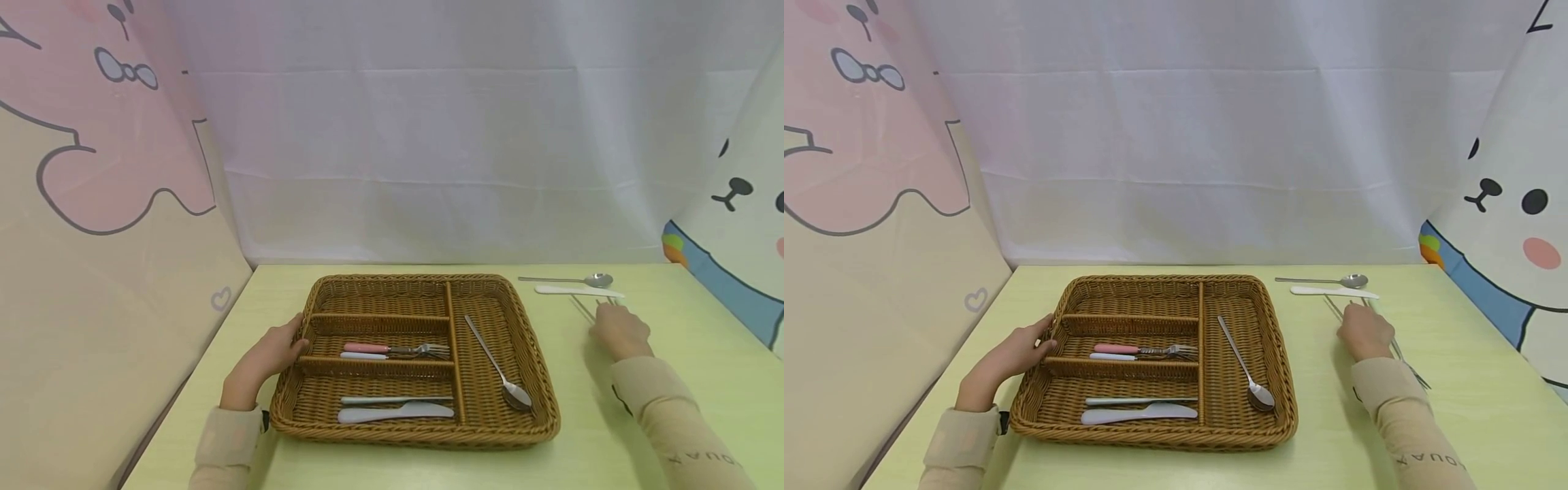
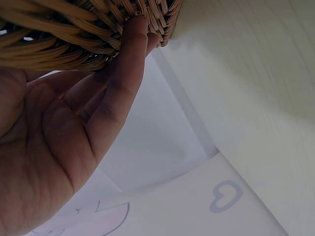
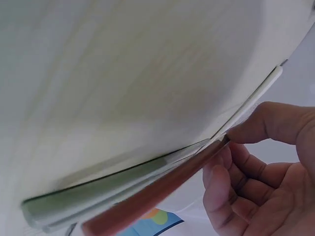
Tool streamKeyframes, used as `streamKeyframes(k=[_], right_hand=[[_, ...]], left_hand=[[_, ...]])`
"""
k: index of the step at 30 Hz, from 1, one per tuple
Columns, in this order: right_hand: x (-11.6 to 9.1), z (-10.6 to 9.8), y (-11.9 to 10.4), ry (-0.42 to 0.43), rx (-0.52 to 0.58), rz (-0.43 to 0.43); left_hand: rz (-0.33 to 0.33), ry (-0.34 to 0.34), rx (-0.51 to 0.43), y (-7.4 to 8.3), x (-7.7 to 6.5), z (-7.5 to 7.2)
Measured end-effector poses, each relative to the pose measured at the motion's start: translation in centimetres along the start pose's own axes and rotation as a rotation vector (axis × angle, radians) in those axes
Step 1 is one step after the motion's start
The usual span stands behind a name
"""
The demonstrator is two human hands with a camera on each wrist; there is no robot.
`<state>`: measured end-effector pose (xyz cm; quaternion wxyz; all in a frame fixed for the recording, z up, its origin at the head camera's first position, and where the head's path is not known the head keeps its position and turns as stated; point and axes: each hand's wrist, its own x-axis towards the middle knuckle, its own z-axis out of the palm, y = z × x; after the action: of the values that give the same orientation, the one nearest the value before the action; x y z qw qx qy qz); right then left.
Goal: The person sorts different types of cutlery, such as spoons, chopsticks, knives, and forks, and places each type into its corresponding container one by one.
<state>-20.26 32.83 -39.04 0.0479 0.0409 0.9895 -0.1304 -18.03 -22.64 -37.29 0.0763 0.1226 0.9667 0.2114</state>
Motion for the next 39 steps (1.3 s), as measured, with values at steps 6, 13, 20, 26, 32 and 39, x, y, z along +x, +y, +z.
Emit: streamKeyframes(k=[6,13,20,26,32,39], right_hand=[[0.0,-0.6,-1.4,0.027,0.004,-0.016],[-0.2,-1.2,-3.6,0.063,0.016,-0.043],[0.0,-1.7,-6.1,0.157,-0.004,-0.102],[0.3,-1.9,-8.6,0.239,-0.029,-0.158],[0.3,-1.8,-11.2,0.284,-0.048,-0.208],[0.3,-1.6,-13.9,0.303,-0.066,-0.252]], left_hand=[[0.004,0.0,-0.003,0.1,-0.1,-0.1],[0.004,-0.002,-0.002,0.1,-0.1,-0.1],[0.0,-0.009,-0.001,0.1,-0.1,-0.1],[0.0,-0.008,0.005,0.1,0.0,-0.2],[0.0,-0.01,0.004,0.1,0.0,-0.2],[0.004,-0.01,0.006,0.0,0.0,-0.1]])
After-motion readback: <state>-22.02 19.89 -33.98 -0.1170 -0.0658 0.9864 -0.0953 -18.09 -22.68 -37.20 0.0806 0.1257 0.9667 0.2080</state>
